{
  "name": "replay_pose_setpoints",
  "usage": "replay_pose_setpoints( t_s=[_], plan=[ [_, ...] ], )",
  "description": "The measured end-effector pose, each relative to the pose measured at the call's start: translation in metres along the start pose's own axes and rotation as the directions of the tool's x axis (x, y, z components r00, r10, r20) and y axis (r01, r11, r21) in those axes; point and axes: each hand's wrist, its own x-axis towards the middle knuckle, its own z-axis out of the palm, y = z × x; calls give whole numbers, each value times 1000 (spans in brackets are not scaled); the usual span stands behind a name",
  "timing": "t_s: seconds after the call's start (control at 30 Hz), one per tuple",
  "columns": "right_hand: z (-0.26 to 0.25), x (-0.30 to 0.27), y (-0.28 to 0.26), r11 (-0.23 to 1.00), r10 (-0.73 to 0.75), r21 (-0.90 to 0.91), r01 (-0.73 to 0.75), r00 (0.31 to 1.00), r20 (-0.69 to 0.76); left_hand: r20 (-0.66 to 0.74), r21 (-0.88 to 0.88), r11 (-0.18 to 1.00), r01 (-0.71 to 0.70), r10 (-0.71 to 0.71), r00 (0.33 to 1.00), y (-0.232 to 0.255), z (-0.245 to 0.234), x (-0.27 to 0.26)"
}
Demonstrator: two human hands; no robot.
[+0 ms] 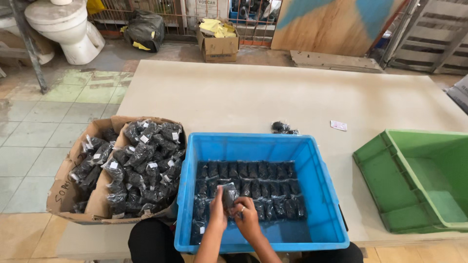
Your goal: The person picks up plastic bags containing small black components from a cardboard box and places them into rows within a blue plastic crate.
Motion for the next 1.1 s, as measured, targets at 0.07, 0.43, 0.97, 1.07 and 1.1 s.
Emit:
replay_pose_setpoints(
  t_s=[0.07, 0.43, 0.97, 1.07, 1.1],
  plan=[
    [-2, -2, 2, 999, -48, -3, 49, 995, 85, -8, 2, 1000, 6, -6, 1000, -3, -3, 5],
    [13, -6, 27, 447, 649, 387, -807, 590, 480, 116, 262, 944, -200, 175, 978, -14, -21, 13],
    [13, -15, 40, 310, 790, 443, -842, 487, 374, 227, 411, 870, -274, 194, 954, 9, -26, 1],
    [7, -13, 35, 374, 829, 248, -894, 442, 343, 199, 521, 828, -207, 118, 973, 12, -26, -3],
    [5, -11, 34, 559, 792, 15, -829, 539, 286, 213, 483, 835, -265, 181, 960, 14, -25, -5]
  ],
)
